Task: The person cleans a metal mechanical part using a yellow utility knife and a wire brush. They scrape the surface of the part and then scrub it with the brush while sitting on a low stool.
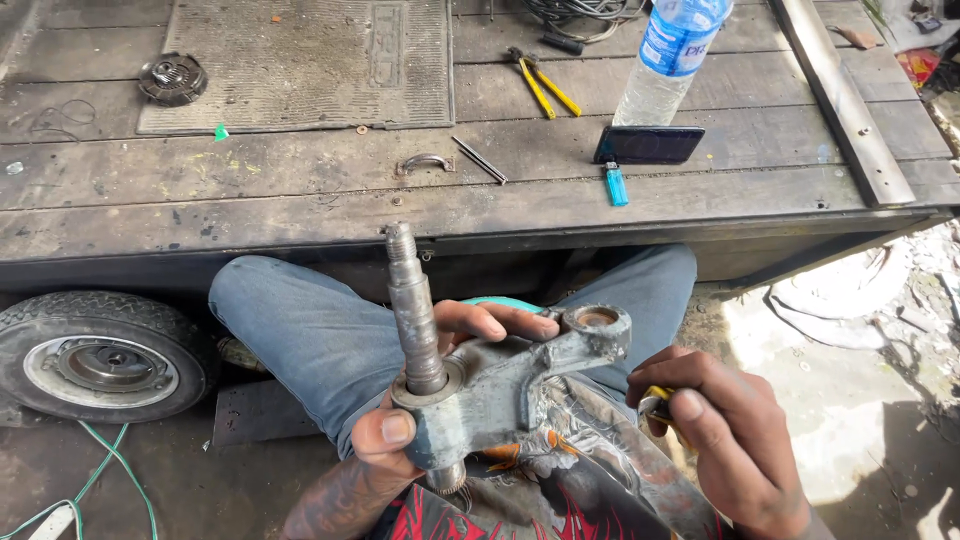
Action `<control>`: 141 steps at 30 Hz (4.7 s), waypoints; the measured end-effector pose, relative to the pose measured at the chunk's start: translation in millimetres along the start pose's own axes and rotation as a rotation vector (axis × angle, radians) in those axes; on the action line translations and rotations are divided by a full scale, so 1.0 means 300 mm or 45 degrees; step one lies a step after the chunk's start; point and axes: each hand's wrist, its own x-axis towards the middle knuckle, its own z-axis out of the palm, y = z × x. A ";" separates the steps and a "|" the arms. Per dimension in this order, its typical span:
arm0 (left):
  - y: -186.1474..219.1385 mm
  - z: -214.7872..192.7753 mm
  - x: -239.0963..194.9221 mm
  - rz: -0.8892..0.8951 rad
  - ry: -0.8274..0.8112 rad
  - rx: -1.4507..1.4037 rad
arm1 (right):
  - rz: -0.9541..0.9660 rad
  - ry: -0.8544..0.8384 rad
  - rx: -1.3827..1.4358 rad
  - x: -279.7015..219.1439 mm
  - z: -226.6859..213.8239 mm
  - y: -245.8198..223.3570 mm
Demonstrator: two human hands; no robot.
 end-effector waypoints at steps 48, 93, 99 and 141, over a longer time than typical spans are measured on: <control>-0.451 -0.086 0.094 1.786 0.842 1.219 | -0.319 -0.131 -0.112 0.092 0.176 -0.071; -0.396 -0.111 0.013 1.287 0.687 0.908 | -0.005 -0.134 -0.118 0.106 0.151 0.020; -0.425 -0.069 -0.010 1.229 0.618 0.671 | 0.130 -0.167 0.038 0.111 0.132 0.036; -0.303 -0.156 -0.024 0.977 0.294 0.953 | -0.106 -0.187 -0.433 0.106 0.139 0.019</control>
